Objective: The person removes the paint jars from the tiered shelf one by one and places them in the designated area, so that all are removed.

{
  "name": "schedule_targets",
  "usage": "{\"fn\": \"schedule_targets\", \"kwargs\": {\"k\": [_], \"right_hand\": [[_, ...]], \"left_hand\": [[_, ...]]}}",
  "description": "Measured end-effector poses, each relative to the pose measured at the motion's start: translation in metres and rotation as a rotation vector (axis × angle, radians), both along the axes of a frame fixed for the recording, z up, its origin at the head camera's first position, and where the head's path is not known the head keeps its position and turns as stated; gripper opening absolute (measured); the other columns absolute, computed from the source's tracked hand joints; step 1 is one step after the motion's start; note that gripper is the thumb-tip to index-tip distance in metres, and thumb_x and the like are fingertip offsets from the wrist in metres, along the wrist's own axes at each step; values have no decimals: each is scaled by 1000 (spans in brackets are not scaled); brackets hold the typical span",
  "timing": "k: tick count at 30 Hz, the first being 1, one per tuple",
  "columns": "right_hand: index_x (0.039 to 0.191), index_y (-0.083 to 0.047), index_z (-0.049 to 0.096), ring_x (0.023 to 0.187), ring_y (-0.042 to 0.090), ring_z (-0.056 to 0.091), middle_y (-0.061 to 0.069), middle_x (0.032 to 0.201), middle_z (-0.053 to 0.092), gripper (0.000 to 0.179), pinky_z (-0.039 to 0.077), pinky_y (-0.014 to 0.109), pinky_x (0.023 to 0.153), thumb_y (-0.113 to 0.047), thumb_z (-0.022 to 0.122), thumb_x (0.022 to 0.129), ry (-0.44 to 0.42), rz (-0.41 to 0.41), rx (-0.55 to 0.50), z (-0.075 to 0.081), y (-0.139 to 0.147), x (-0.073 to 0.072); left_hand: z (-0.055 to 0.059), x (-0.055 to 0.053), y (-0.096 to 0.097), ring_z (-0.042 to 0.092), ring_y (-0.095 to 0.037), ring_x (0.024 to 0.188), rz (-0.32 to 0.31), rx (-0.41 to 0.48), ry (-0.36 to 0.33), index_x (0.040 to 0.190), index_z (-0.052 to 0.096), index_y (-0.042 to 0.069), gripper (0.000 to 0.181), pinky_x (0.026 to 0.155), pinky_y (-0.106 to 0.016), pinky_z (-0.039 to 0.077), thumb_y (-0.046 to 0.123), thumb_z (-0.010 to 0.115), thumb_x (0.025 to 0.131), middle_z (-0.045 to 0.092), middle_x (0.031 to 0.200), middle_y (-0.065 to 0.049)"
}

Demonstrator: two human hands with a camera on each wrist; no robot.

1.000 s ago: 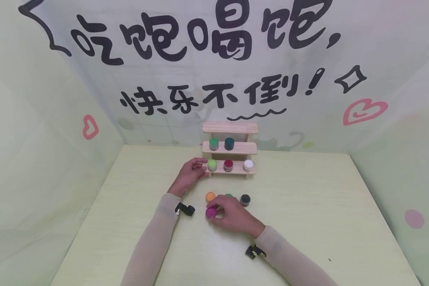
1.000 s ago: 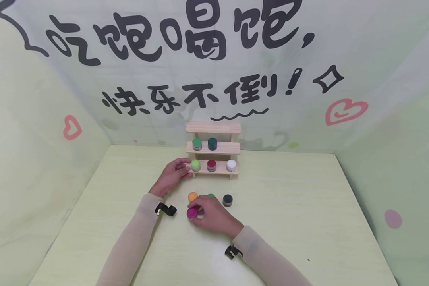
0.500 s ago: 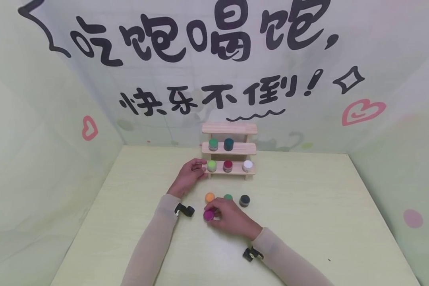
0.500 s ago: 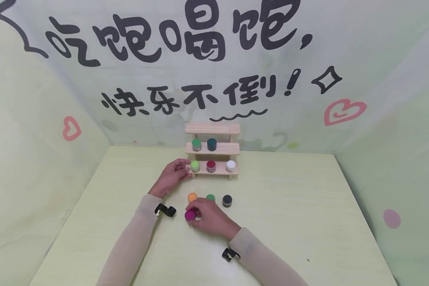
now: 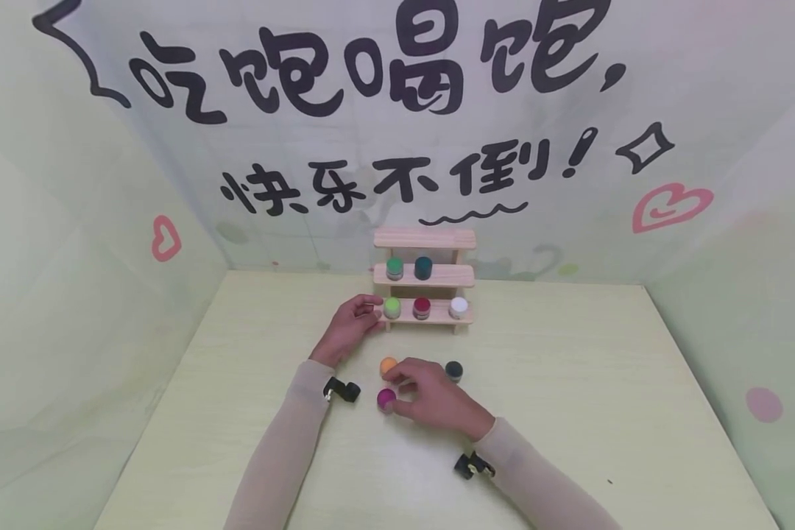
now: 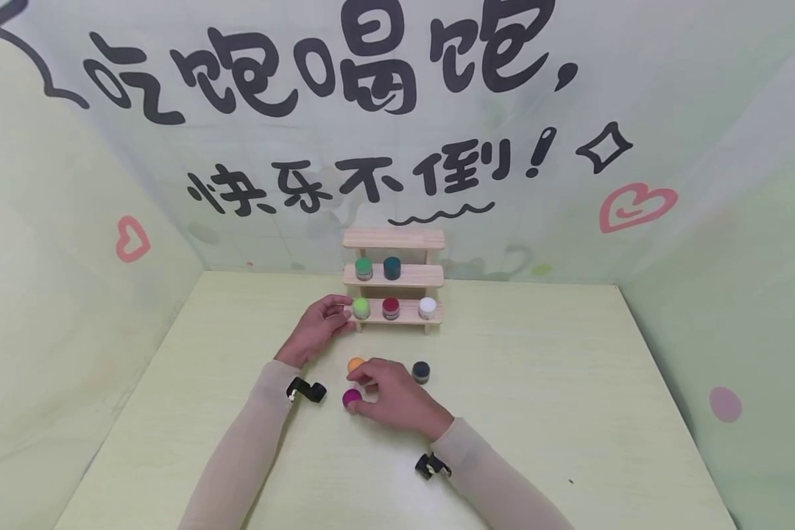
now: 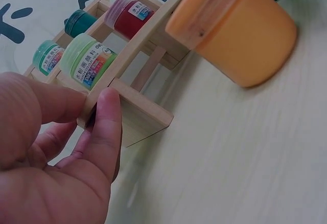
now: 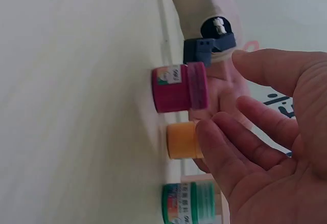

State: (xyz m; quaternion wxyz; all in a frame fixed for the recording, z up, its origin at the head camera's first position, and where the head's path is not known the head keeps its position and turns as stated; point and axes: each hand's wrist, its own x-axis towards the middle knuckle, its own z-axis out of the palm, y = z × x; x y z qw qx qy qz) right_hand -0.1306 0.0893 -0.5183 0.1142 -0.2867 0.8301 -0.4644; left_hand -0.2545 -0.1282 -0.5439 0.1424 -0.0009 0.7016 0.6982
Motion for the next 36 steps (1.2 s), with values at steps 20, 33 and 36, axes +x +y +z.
{"fn": "schedule_targets", "kwargs": {"k": [20, 33, 36], "right_hand": [[120, -7, 74, 104, 23, 75, 17, 117, 76, 28, 68, 43, 91, -17, 80, 94, 69, -147, -89, 39, 28, -32], [122, -8, 72, 104, 22, 73, 9, 121, 75, 29, 68, 41, 90, -17, 79, 96, 99, -259, -72, 53, 45, -52], [124, -7, 71, 105, 22, 73, 9, 120, 76, 30, 68, 39, 88, -16, 78, 96, 109, -293, -71, 55, 49, -58]], "left_hand": [[2, -1, 1, 70, -18, 97, 2, 10, 4, 134, 63, 4, 33, 94, -29, 66, -2, 61, 102, 61, 108, -10], [-1, -1, 2, 64, -15, 94, 34, 22, 32, 132, 64, 1, 33, 94, -30, 66, -5, 63, 100, 55, 96, -5], [-2, 0, 3, 63, -14, 92, 45, 31, 37, 131, 65, 1, 33, 93, -29, 66, -5, 64, 99, 53, 93, -4]]}}
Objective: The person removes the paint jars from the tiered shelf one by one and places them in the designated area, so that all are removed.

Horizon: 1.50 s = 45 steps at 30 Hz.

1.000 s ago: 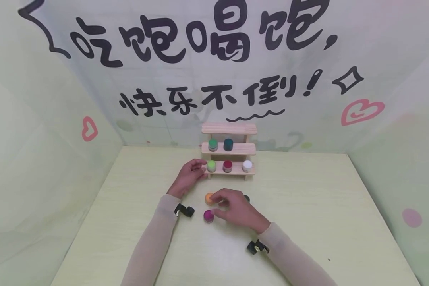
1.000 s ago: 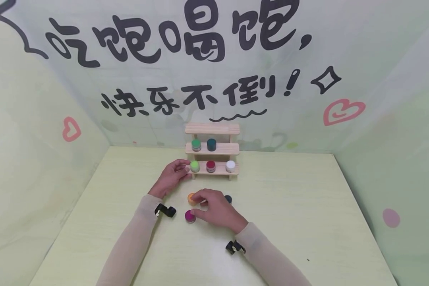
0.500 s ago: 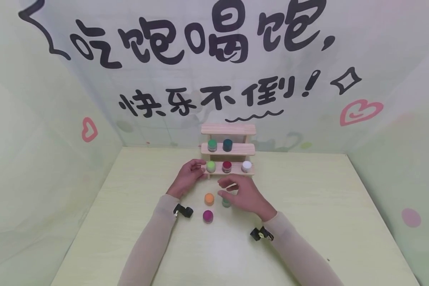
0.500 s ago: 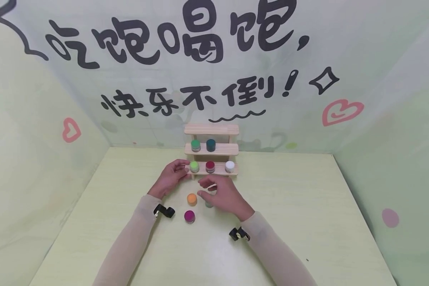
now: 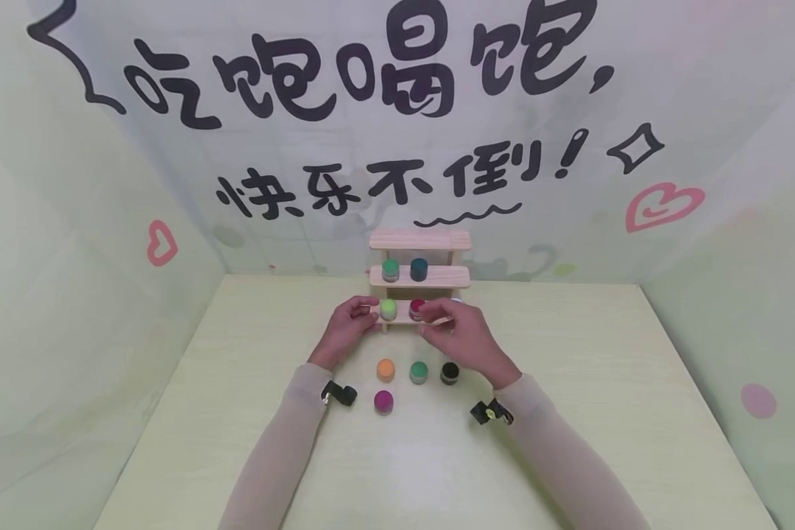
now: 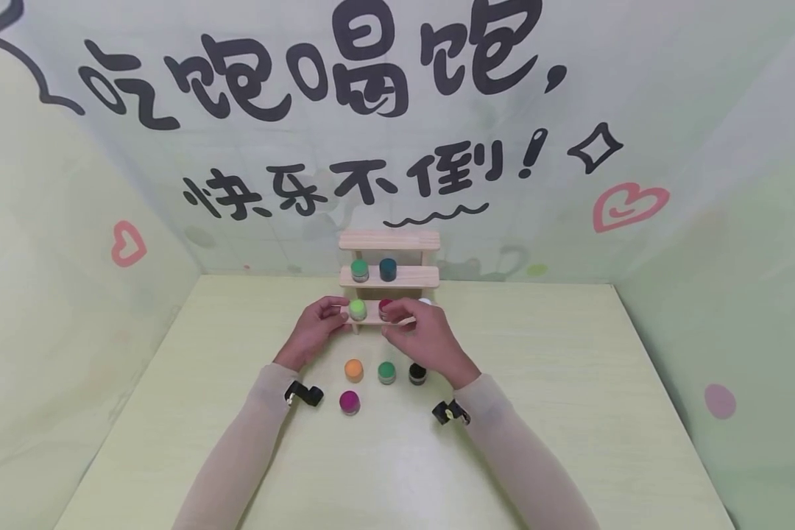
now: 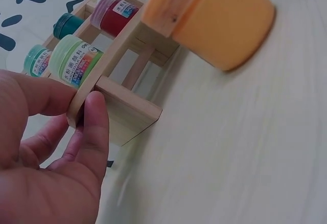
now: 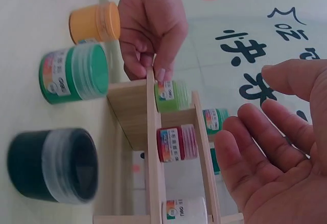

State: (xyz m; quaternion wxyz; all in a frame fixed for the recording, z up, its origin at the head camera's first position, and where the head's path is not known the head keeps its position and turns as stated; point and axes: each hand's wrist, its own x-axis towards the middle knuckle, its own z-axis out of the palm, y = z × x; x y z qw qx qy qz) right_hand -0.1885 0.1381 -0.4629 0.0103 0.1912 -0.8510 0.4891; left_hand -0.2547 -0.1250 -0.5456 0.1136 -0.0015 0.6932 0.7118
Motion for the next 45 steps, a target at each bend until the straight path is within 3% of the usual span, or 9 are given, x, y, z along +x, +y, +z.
{"fn": "schedule_targets", "kwargs": {"k": [8, 23, 30, 45], "right_hand": [[123, -9, 72, 106, 24, 73, 7, 117, 77, 29, 68, 42, 87, -13, 77, 94, 37, -71, -3, 5, 6, -15], [127, -8, 69, 109, 25, 73, 7, 121, 73, 35, 66, 43, 96, -21, 77, 96, 17, -163, 11, 10, 3, -45], [130, -5, 68, 109, 28, 74, 10, 121, 73, 39, 66, 43, 96, -23, 77, 96, 10, -182, -9, 11, 2, -58], [135, -7, 65, 120, 28, 68, 11, 130, 70, 43, 63, 43, 102, -20, 77, 96, -11, -211, -19, 9, -3, -80]], "left_hand": [[0, 1, 2, 64, -12, 92, -5, 14, 3, 133, 64, 0, 36, 94, -29, 66, -6, 65, 98, 55, 93, -2], [4, 2, -1, 63, -14, 96, -12, -15, -20, 134, 64, 4, 35, 97, -29, 65, -3, 64, 100, 55, 98, -4], [0, 1, -2, 63, -16, 99, -20, -23, -22, 134, 64, 6, 36, 97, -29, 65, -2, 64, 99, 54, 101, -5], [5, 3, -4, 62, -16, 100, -34, -23, -26, 134, 64, 6, 35, 102, -35, 64, 0, 64, 100, 56, 102, -5]]}}
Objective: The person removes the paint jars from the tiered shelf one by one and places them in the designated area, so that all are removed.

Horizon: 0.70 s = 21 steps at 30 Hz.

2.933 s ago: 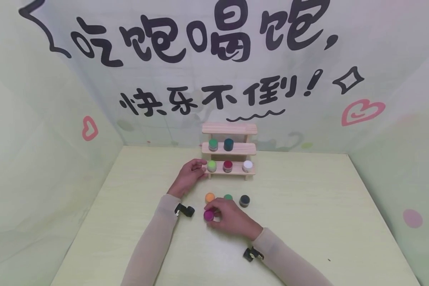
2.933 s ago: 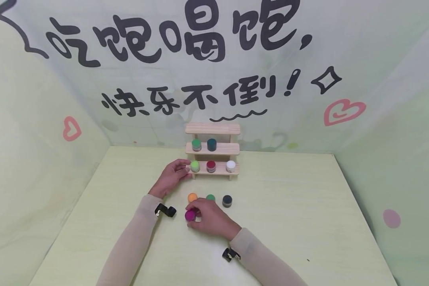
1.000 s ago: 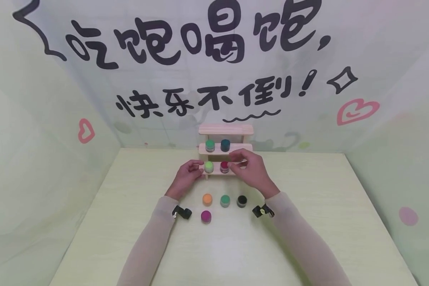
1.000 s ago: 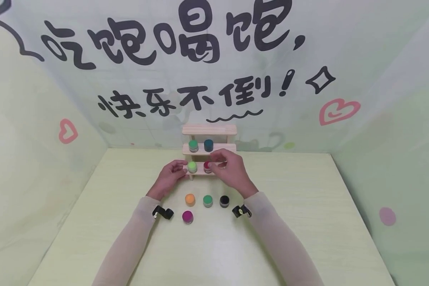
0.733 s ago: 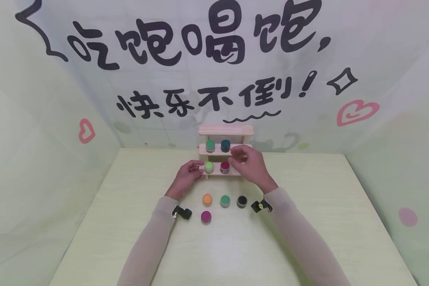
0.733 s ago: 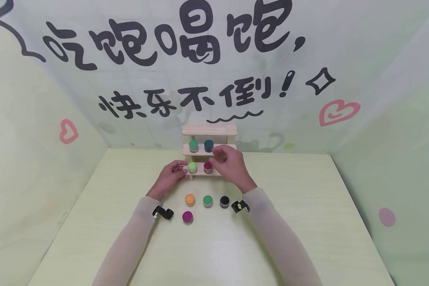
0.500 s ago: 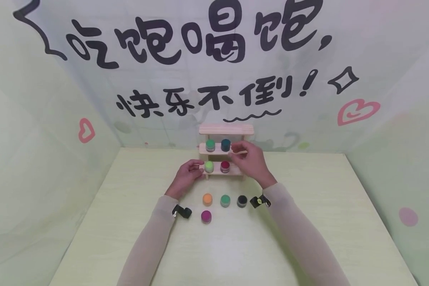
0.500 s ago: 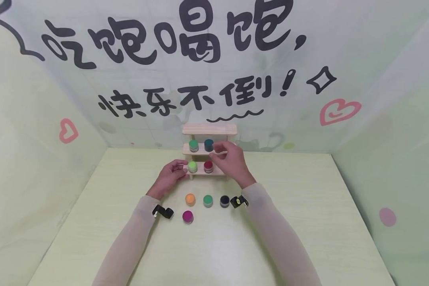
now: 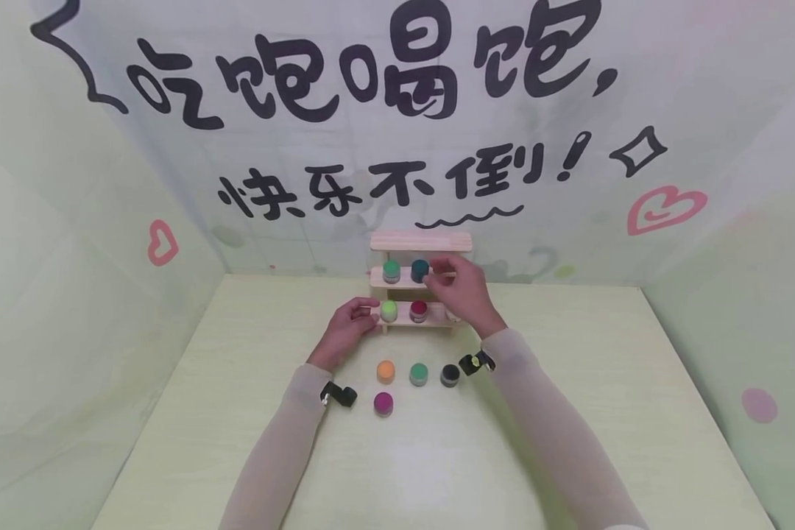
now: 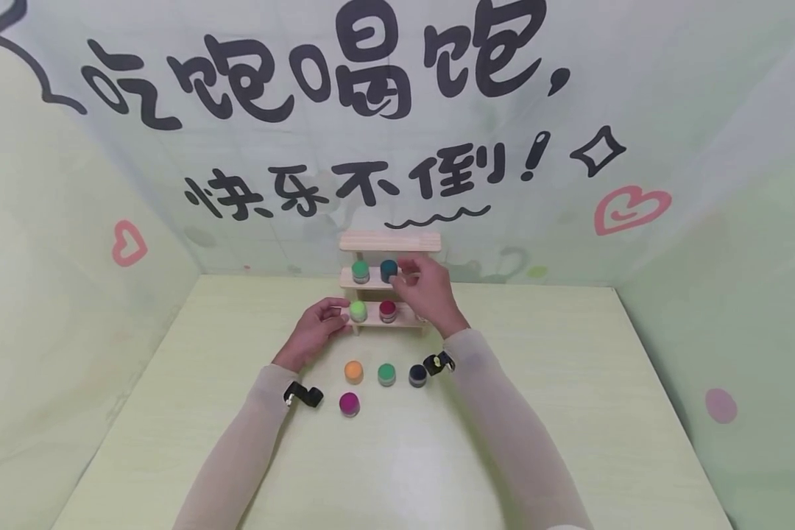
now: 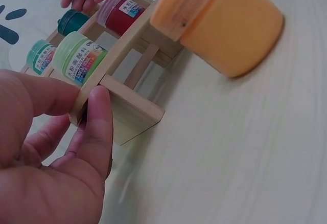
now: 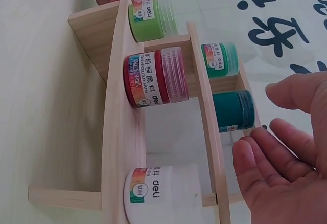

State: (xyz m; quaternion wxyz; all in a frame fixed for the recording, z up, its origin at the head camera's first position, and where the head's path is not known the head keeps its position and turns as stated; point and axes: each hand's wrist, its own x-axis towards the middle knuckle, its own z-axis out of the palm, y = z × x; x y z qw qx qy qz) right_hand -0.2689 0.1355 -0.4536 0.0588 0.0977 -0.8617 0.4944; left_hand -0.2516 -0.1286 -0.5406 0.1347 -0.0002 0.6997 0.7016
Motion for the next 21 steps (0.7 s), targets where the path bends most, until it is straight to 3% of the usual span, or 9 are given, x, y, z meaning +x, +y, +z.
{"fn": "schedule_targets", "kwargs": {"k": [8, 21], "right_hand": [[135, -11, 66, 111, 28, 71, 10, 124, 72, 46, 64, 42, 100, -24, 81, 94, -46, 8, 4, -5, -3, -8], [143, -13, 64, 111, 27, 69, 11, 125, 72, 53, 62, 44, 100, -23, 81, 94, -58, 21, 27, -7, -10, -18]], "left_hand": [[0, 0, 0, 63, -17, 102, -1, 0, -17, 133, 64, 7, 35, 100, -32, 64, -1, 64, 99, 56, 104, -6], [0, 0, 1, 64, -17, 101, 1, -5, -23, 133, 64, 7, 36, 101, -35, 64, -3, 63, 99, 55, 105, -7]]}}
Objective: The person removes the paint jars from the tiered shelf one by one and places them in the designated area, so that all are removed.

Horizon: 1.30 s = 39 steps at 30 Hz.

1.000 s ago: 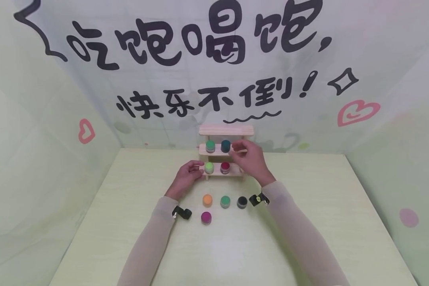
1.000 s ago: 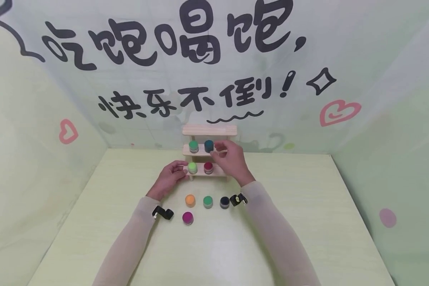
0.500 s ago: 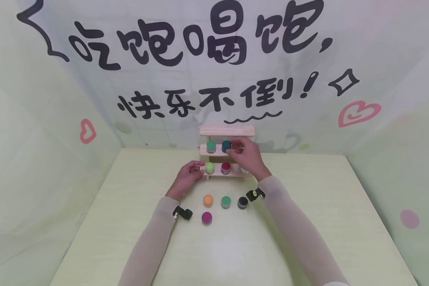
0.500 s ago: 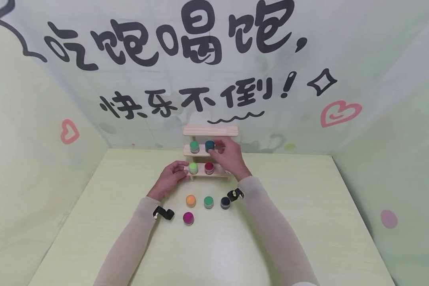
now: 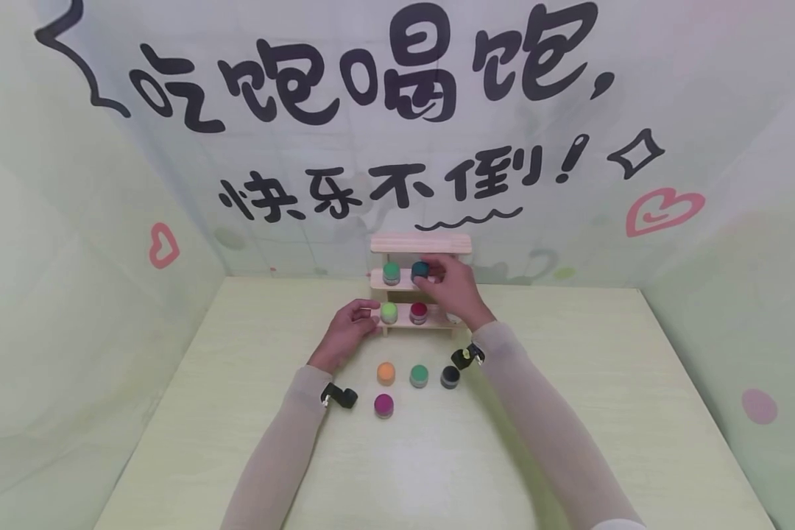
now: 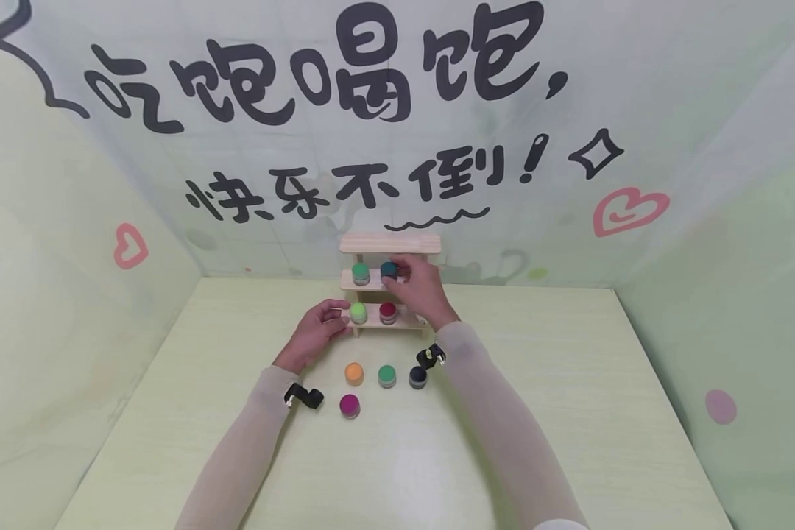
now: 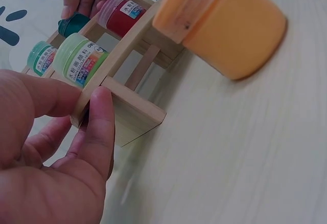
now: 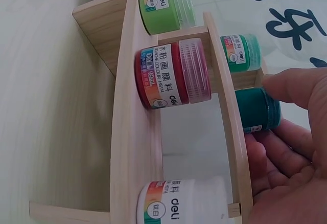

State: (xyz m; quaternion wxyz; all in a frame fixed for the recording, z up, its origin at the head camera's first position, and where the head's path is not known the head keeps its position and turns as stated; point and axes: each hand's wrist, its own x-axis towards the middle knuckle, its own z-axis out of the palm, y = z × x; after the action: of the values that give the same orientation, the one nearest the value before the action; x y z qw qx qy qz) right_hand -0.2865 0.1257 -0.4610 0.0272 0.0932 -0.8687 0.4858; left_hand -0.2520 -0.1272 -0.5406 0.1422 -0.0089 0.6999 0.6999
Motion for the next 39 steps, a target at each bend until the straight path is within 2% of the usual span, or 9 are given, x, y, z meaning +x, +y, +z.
{"fn": "schedule_targets", "kwargs": {"k": [9, 16, 24, 31, 39], "right_hand": [[141, -13, 66, 109, 27, 69, 10, 125, 72, 51, 63, 44, 98, -22, 81, 93, -13, 4, -10, 2, 1, 0], [142, -11, 65, 110, 27, 69, 8, 126, 72, 52, 63, 45, 100, -22, 81, 94, -1, 21, -28, 3, 3, 6], [139, -12, 66, 111, 27, 71, 8, 129, 71, 47, 64, 43, 101, -23, 80, 95, -15, 24, -26, 6, 1, 22], [137, -8, 67, 115, 29, 72, 13, 129, 71, 45, 64, 38, 101, -16, 80, 95, -4, 41, -97, 11, 1, 38], [138, -11, 67, 115, 28, 73, 9, 131, 72, 46, 64, 41, 102, -18, 80, 94, -52, 44, -118, 8, 2, 58]], "left_hand": [[2, 2, 1, 64, -17, 100, 8, 13, 4, 133, 64, 6, 35, 100, -33, 64, -4, 63, 99, 54, 105, -7], [1, 2, 2, 64, -17, 99, 9, 29, 10, 133, 64, 4, 36, 100, -33, 64, -5, 63, 99, 53, 103, -6], [2, 2, 2, 65, -17, 98, 14, 29, 13, 134, 63, 4, 36, 97, -30, 65, -4, 63, 99, 54, 103, -6], [3, 1, 2, 66, -17, 98, 10, 25, 6, 134, 63, 5, 36, 96, -29, 65, -3, 64, 99, 56, 105, -7], [3, 1, 2, 67, -15, 95, 13, 34, -11, 134, 63, 4, 36, 95, -28, 65, -4, 64, 99, 57, 104, -7]]}}
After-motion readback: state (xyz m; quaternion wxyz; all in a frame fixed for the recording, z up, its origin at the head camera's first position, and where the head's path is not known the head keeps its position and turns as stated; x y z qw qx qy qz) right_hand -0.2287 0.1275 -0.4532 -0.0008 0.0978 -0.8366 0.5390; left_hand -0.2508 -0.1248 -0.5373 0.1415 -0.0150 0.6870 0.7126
